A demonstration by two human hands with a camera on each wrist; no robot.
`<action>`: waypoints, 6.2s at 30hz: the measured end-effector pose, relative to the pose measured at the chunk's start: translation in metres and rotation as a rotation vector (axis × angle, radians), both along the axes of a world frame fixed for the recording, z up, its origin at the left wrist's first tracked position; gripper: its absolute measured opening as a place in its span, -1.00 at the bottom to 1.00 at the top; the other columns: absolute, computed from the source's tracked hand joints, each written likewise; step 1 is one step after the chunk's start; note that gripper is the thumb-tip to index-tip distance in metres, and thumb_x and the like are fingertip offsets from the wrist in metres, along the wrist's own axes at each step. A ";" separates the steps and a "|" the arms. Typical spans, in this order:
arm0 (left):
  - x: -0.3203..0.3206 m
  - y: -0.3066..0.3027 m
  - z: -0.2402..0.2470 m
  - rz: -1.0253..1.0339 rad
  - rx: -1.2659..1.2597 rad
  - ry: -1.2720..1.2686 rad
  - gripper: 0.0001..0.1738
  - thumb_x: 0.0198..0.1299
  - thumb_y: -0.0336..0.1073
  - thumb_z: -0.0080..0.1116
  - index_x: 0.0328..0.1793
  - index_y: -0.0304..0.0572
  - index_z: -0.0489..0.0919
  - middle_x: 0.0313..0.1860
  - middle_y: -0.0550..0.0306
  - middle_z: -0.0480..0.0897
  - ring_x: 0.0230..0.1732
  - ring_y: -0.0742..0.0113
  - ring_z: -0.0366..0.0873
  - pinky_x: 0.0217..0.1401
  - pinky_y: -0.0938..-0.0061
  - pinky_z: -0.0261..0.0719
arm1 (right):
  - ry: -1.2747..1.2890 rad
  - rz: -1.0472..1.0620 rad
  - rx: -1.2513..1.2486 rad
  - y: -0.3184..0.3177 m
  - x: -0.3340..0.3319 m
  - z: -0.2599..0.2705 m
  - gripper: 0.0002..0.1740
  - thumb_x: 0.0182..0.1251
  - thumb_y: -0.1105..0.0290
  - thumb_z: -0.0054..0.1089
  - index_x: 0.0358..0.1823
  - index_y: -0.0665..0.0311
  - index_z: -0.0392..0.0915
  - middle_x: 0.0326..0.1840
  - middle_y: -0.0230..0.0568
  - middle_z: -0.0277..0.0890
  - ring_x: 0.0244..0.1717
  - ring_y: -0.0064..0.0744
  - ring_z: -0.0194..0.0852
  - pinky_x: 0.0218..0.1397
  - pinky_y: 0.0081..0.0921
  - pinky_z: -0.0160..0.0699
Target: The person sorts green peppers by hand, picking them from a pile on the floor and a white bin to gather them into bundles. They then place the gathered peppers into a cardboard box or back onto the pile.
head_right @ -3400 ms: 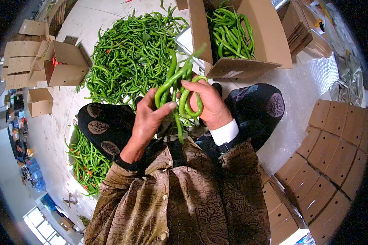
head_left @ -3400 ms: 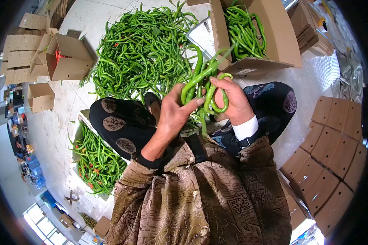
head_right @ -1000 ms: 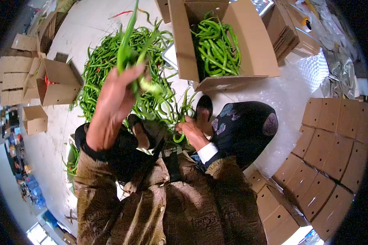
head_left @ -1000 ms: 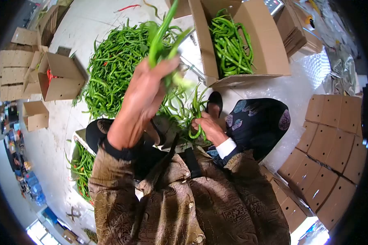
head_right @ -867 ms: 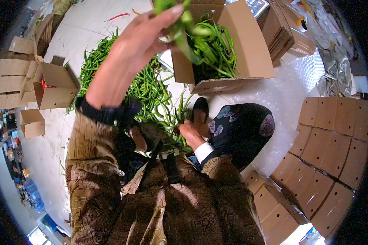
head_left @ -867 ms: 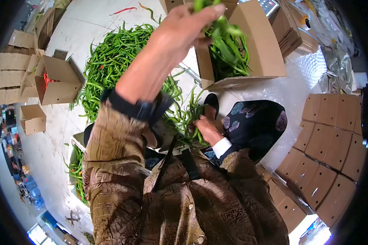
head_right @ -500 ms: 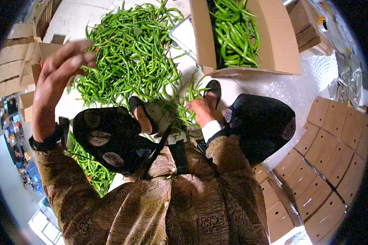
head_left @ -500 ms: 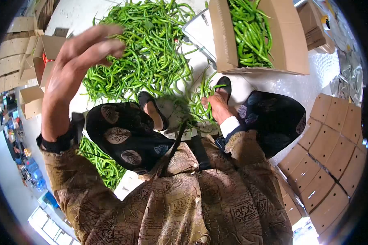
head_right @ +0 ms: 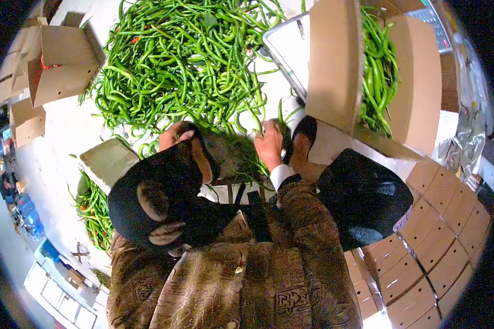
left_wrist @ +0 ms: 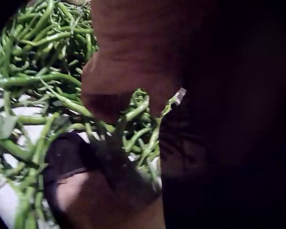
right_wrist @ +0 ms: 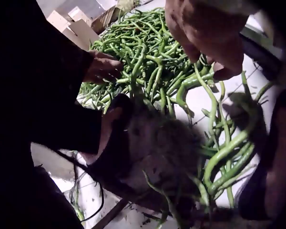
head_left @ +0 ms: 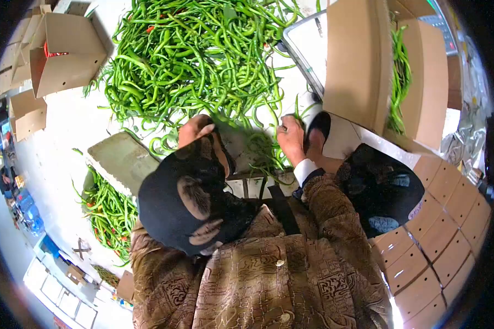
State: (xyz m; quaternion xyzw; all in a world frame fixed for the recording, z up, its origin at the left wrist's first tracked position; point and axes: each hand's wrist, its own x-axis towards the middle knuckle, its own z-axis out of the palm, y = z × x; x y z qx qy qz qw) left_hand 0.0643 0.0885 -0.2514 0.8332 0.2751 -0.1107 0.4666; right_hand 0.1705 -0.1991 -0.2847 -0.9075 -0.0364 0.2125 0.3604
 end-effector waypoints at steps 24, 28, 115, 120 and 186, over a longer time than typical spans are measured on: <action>0.101 -0.008 -0.056 -0.028 0.198 0.067 -0.09 -0.02 -0.30 0.38 0.47 -0.21 0.18 0.02 -0.33 0.48 0.10 -0.26 0.44 0.20 0.07 0.43 | 0.188 -0.019 -0.084 0.093 0.074 -0.043 -0.43 -0.02 0.30 0.37 0.06 0.33 0.47 0.01 0.19 0.46 0.08 0.19 0.42 0.18 -0.09 0.39; 0.100 -0.016 -0.059 -0.017 0.458 -0.171 0.02 -0.03 -0.11 0.47 0.49 -0.31 0.15 0.25 -0.42 0.37 0.21 -0.28 0.42 0.16 0.10 0.48 | 0.365 -0.188 0.056 0.100 0.084 -0.052 -0.31 -0.03 0.35 0.38 0.18 0.44 0.37 0.12 0.25 0.46 0.19 0.11 0.41 0.25 -0.17 0.37; 0.046 -0.094 0.355 0.320 -0.940 -0.402 -0.28 0.02 -0.37 0.37 0.32 -0.34 0.32 0.08 0.07 0.55 0.00 0.33 0.57 0.10 0.40 0.57 | 0.535 0.338 1.035 0.026 0.040 0.372 -0.66 0.39 0.33 0.17 0.08 0.35 0.39 -0.26 -0.35 0.48 -0.33 -0.67 0.40 -0.27 -0.68 0.45; 0.039 -0.116 0.319 0.297 -0.797 -0.449 -0.36 0.05 -0.40 0.32 0.29 -0.32 0.36 -0.02 0.11 0.61 -0.07 0.38 0.58 0.07 0.47 0.55 | 0.444 0.324 0.842 -0.010 0.027 0.353 -0.65 0.43 0.27 0.13 0.10 0.36 0.45 -0.15 -0.32 0.51 -0.21 -0.68 0.43 -0.17 -0.70 0.41; 0.004 -0.137 0.218 0.347 -1.759 -0.456 -0.13 0.03 -0.19 0.15 0.54 -0.11 0.17 0.39 -0.10 0.40 -0.53 0.44 0.40 -0.35 0.42 0.50 | 0.898 0.112 0.880 -0.075 0.012 0.262 -0.59 0.29 0.27 0.28 0.09 0.33 0.53 -0.14 -0.35 0.60 -0.19 -0.59 0.48 -0.14 -0.66 0.38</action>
